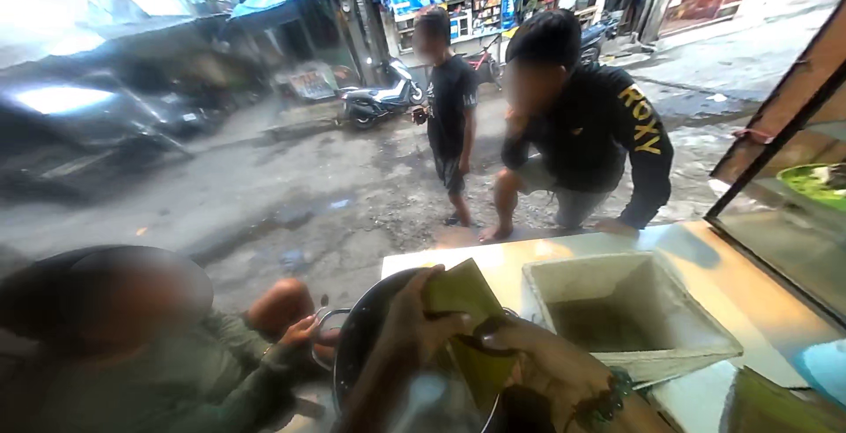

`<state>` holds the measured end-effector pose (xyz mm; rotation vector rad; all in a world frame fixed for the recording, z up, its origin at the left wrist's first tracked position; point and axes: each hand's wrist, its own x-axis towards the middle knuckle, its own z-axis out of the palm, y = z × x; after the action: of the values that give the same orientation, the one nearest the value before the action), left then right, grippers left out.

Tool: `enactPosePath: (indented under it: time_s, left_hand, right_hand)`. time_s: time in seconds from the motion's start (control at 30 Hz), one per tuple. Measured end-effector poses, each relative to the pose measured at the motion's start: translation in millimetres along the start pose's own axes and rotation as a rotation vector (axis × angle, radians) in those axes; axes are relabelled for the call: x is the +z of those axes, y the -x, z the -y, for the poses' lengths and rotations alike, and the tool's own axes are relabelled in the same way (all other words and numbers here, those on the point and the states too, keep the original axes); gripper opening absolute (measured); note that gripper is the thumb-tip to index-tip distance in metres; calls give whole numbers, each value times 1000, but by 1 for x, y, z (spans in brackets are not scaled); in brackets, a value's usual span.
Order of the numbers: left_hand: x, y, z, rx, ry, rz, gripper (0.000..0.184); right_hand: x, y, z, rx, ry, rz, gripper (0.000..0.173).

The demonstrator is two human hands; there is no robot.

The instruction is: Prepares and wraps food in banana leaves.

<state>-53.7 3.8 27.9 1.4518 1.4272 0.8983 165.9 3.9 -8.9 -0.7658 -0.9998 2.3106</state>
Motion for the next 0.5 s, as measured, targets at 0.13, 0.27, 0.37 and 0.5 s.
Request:
enactPosePath:
  time_s: [0.13, 0.27, 0.37, 0.5]
  left_hand:
    - [-12, 1, 8, 14, -161, -72, 67]
    - [-27, 31, 14, -159, -786, 100, 62]
    - [-13, 51, 31, -418, -1076, 538, 65]
    - [-18, 49, 26, -437, -1162, 641, 25]
  right_hand:
    - [29, -23, 2, -12, 91, -288, 18]
    - [22, -29, 7, -366, 233, -653, 20]
    - [13, -32, 8, -535, 200, -795, 20]
    - [6, -43, -9, -638, 376, -817, 17]
